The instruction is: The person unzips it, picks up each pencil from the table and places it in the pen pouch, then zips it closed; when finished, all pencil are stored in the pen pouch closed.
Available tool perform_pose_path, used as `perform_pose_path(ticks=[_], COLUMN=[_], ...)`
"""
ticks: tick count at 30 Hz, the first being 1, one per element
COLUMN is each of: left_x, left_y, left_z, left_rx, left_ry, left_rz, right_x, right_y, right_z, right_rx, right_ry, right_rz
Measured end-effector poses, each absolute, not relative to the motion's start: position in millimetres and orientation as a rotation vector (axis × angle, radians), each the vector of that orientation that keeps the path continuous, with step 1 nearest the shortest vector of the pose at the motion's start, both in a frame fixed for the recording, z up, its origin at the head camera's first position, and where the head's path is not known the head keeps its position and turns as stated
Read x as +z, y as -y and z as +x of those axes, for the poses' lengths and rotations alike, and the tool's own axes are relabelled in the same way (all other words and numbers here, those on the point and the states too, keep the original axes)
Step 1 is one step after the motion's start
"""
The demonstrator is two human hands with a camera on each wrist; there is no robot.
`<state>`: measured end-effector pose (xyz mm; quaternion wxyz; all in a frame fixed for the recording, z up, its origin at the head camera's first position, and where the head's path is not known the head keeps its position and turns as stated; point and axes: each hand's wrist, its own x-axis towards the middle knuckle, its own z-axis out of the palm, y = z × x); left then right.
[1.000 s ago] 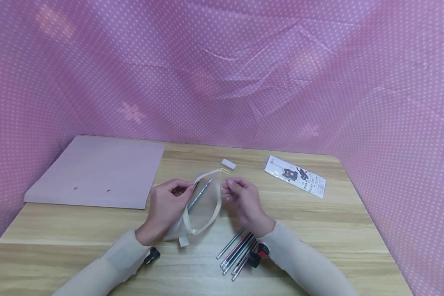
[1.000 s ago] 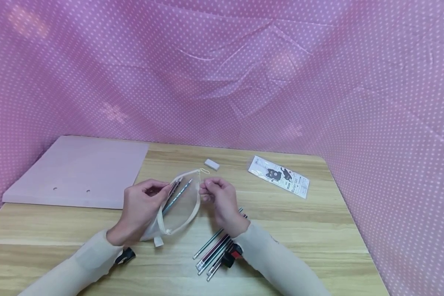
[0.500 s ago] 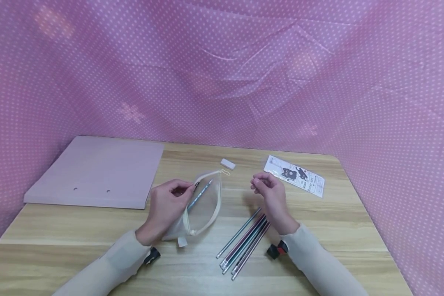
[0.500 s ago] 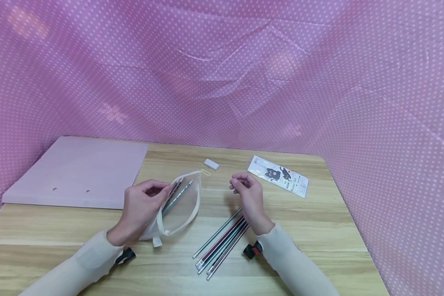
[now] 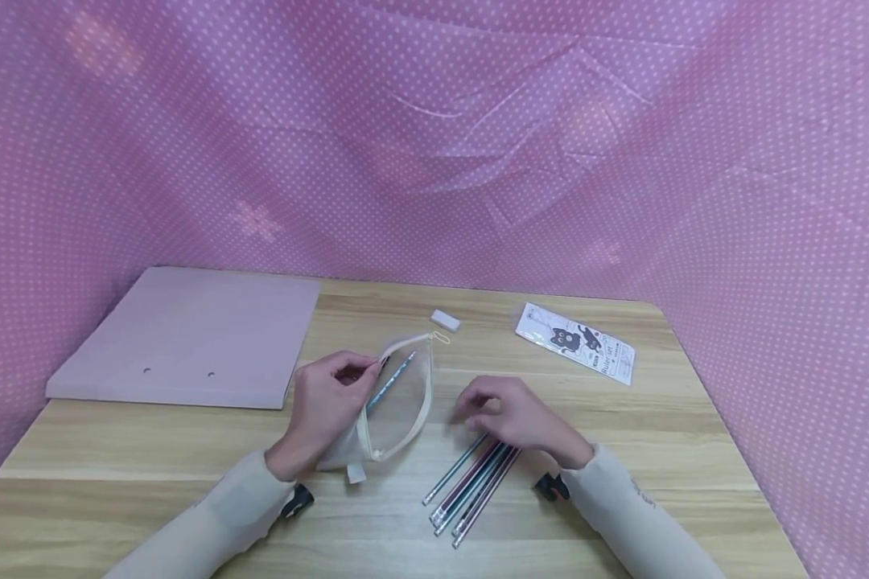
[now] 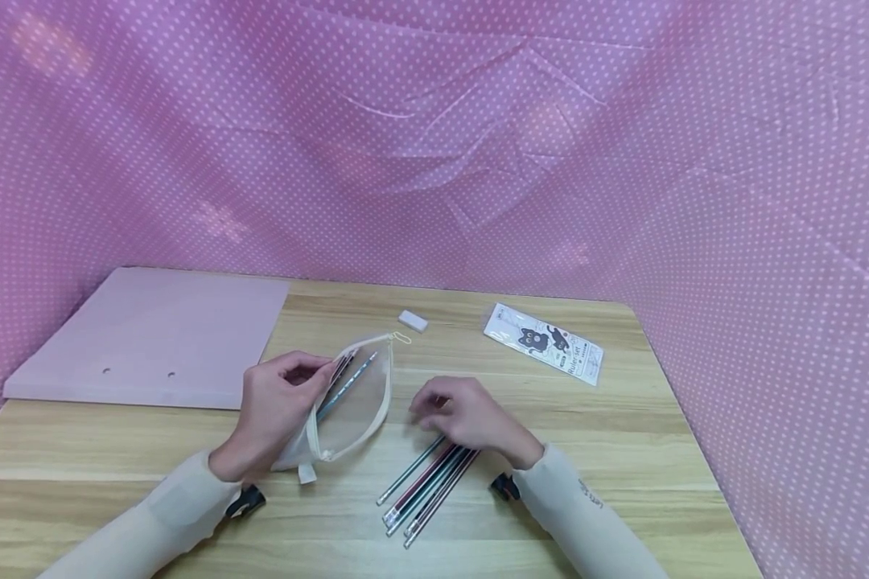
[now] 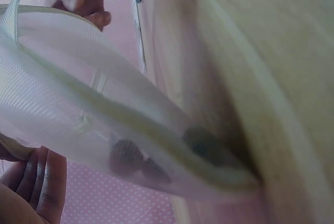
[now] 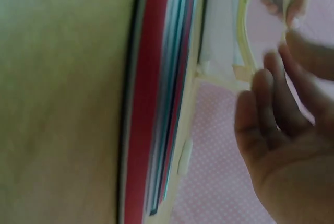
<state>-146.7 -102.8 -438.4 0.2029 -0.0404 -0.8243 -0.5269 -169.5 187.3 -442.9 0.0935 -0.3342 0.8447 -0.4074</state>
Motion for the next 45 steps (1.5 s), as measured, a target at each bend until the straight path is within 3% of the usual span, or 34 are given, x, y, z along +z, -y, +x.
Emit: perform_pose_path(ticks=[13, 30, 45], left_x=[-439, -439, -440], left_y=[103, 103, 102], left_z=[-147, -146, -146], left_rx=[-1.468, -1.470, -1.475], left_ry=[2.295, 2.307, 2.289], left_rz=[-0.117, -0.095, -0.114], right_x=[-449, -453, -454], right_y=[-180, -169, -169], right_z=[-168, -169, -169], right_rx=[-0.809, -0.588, -0.672], right_ry=[-2.300, -2.360, -2.410], right_rz=[-1.284, -1.212, -1.210])
